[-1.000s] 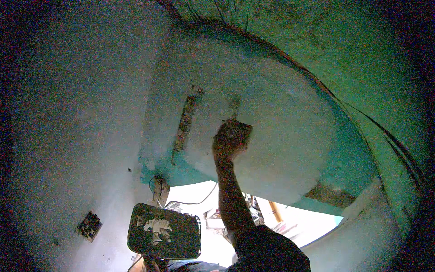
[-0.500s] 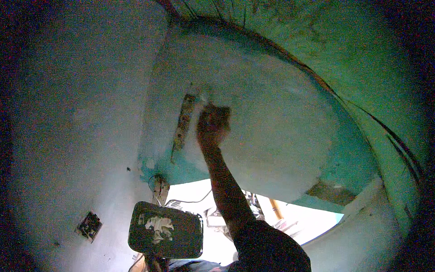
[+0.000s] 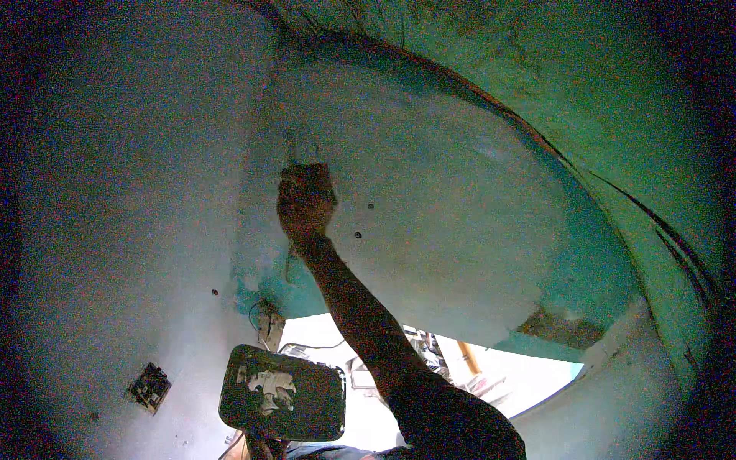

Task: Applying plaster or joint compound to a ceiling or upper wall area using a small putty knife.

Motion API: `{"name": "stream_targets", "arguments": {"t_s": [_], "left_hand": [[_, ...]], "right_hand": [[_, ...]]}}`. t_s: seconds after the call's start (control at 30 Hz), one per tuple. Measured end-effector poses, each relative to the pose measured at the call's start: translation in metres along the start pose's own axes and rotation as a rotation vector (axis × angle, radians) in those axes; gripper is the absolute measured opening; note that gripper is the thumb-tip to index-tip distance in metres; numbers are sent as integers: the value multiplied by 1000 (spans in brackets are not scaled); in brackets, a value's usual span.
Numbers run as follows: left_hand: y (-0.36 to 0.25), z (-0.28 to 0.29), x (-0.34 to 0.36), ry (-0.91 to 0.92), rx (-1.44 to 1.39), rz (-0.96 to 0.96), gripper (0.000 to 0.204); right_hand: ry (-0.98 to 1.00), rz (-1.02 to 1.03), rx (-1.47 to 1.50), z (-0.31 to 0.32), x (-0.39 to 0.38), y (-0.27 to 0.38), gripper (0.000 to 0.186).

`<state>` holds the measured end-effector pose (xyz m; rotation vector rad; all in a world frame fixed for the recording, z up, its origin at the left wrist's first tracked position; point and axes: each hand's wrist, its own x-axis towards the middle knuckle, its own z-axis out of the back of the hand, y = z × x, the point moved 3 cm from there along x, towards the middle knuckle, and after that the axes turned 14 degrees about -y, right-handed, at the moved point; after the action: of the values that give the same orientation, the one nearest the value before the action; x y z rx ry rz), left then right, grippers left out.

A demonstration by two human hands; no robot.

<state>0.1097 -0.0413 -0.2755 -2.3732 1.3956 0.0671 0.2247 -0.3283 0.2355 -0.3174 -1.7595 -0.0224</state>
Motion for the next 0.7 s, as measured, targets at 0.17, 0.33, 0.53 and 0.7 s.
{"name": "stream_targets", "arguments": {"t_s": [0.17, 0.33, 0.53, 0.7], "left_hand": [[3, -6, -10, -33, -7, -16, 43], [8, -13, 0, -22, -4, -10, 43], [6, -2, 6, -50, 6, 7, 44], [2, -6, 11, -70, 7, -11, 44]], "right_hand": [[54, 253, -194, 39, 16, -14, 13], [87, 88, -81, 55, 17, -26, 15], [276, 64, -163, 41, 4, -17, 17], [91, -4, -265, 56, -3, -33, 17]]}}
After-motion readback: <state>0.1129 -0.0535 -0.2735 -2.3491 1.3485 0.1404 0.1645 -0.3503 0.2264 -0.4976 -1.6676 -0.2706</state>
